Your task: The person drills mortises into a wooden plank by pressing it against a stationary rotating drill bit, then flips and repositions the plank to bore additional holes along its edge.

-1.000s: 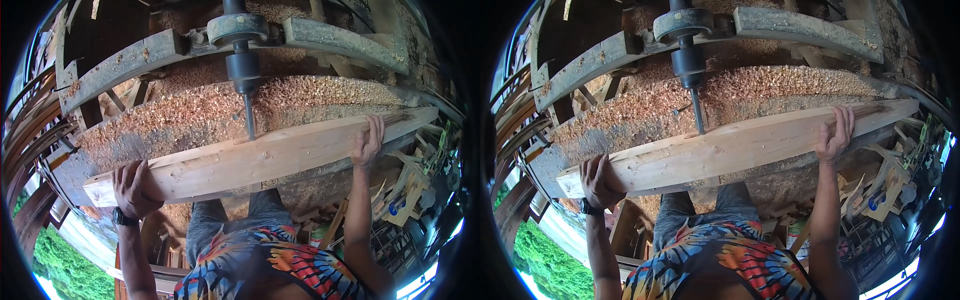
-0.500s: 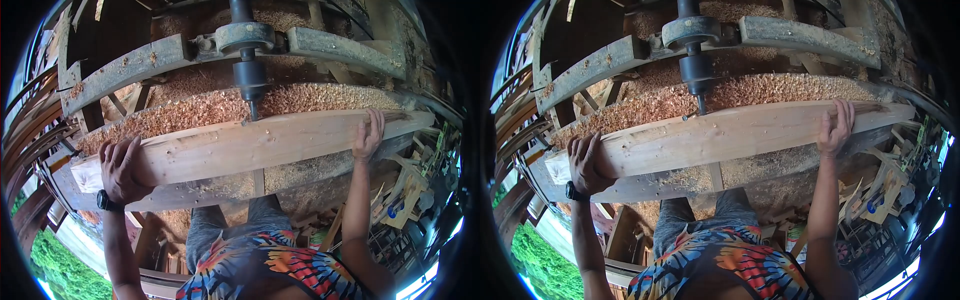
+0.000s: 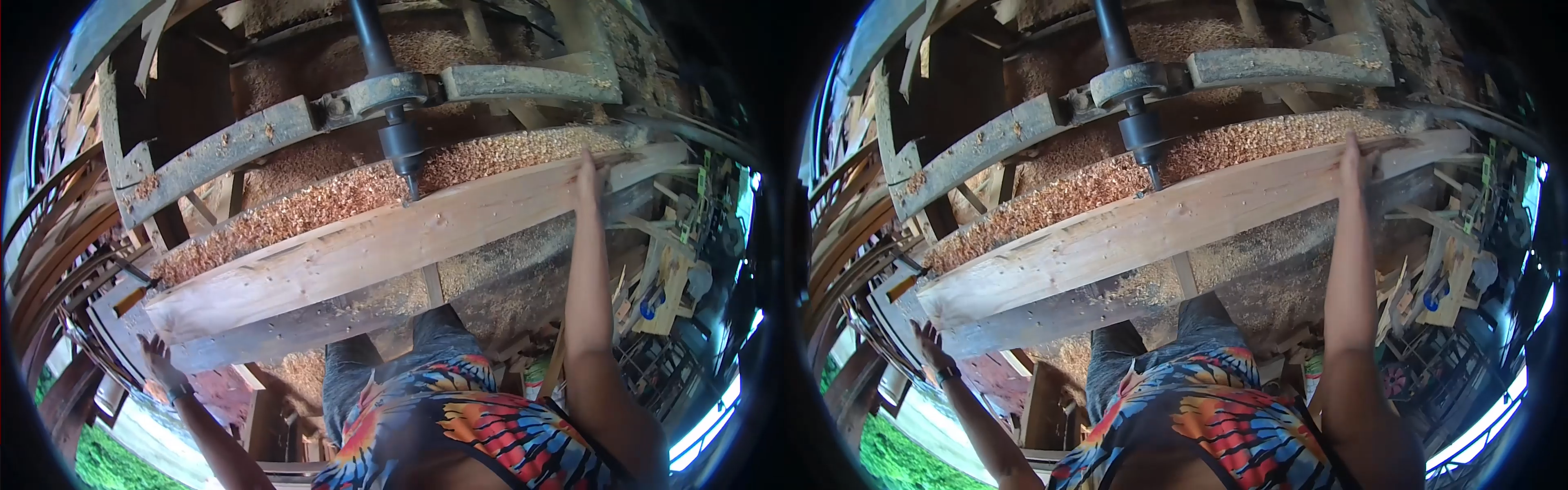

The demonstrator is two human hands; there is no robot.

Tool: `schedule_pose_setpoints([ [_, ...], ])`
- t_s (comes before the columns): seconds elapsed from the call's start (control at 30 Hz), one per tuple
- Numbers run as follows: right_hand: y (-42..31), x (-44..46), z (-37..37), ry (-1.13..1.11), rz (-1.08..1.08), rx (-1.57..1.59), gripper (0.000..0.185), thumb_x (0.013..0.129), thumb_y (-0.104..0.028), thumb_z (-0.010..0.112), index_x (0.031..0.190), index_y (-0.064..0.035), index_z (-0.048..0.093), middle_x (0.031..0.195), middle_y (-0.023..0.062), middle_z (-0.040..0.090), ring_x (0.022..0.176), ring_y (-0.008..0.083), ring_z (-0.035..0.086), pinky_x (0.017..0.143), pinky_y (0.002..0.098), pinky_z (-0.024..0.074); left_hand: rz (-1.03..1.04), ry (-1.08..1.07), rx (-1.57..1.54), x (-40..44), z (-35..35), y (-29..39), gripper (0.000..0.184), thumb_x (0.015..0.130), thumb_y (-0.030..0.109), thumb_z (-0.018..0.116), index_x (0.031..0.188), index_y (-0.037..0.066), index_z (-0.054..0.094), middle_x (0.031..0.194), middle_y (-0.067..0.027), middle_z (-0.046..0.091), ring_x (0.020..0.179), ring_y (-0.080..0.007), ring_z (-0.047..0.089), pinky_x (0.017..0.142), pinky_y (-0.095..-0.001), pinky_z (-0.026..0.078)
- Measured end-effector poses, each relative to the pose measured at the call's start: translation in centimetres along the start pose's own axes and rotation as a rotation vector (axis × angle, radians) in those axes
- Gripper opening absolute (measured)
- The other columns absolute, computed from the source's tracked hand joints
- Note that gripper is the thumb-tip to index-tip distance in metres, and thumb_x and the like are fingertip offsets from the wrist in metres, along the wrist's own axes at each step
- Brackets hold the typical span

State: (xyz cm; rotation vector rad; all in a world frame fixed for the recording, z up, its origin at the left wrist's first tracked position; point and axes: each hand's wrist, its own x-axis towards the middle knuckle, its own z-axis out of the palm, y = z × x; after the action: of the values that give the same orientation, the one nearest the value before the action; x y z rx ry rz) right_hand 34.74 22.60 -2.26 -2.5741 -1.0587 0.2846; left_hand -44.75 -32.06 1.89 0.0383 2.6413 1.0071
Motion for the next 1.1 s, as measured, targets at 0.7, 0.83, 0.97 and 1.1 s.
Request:
schedule_pose_setpoints([
  [0.7, 2.3, 4.8, 1.6, 0.054, 0.045, -0.121, 0.108, 0.087, -0.061, 0.072, 0.166, 0.0008, 0.032, 0.166, 0.0284, 0.038, 0.154, 0.0419, 0.032, 0.125, 0.0415, 0.0357, 0.202, 0.292, 0.348, 0.1, 7.9, -2.0, 0.054, 0.112, 0.039, 0.049, 0.135, -0.007, 0.069, 0.137, -0.027, 0.07, 0.109, -0.0341, 0.073, 0.096, -0.0437, 0.056],
  [0.83, 0.7, 5.5, 1.1, 0.06, 0.062, -0.166, 0.106, 0.087, -0.058, 0.072, 0.165, 0.0021, 0.033, 0.164, 0.0257, 0.044, 0.146, 0.0412, 0.043, 0.121, 0.0414, 0.0394, 0.088, 0.323, 0.158, -2.9, 9.8, 0.3, 0.054, 0.113, 0.038, 0.05, 0.137, -0.007, 0.068, 0.136, -0.0272, 0.07, 0.114, -0.0323, 0.071, 0.1, -0.0424, 0.054],
  [0.97, 1.1, 6.8, 0.7, 0.074, 0.049, -0.283, 0.101, 0.088, -0.05, 0.073, 0.162, 0.007, 0.034, 0.155, 0.0278, 0.054, 0.133, 0.0386, 0.062, 0.112, 0.0413, 0.0504, 0.171, 0.291, 0.206, -2.7, 10.3, 0.7, 0.052, 0.114, 0.036, 0.049, 0.136, -0.007, 0.068, 0.134, -0.0254, 0.071, 0.118, -0.032, 0.07, 0.103, -0.0413, 0.053],
  [1.1, 1.3, 6.3, 1.3, 0.095, 0.029, -0.157, 0.09, 0.089, -0.046, 0.072, 0.155, 0.0087, 0.045, 0.15, 0.0276, 0.058, 0.13, 0.037, 0.064, 0.105, 0.0429, 0.0544, 0.377, 0.277, 0.2, -1.5, 9.5, -1.9, 0.05, 0.113, 0.031, 0.051, 0.134, -0.012, 0.067, 0.133, -0.0261, 0.071, 0.116, -0.0324, 0.07, 0.104, -0.0404, 0.054],
])
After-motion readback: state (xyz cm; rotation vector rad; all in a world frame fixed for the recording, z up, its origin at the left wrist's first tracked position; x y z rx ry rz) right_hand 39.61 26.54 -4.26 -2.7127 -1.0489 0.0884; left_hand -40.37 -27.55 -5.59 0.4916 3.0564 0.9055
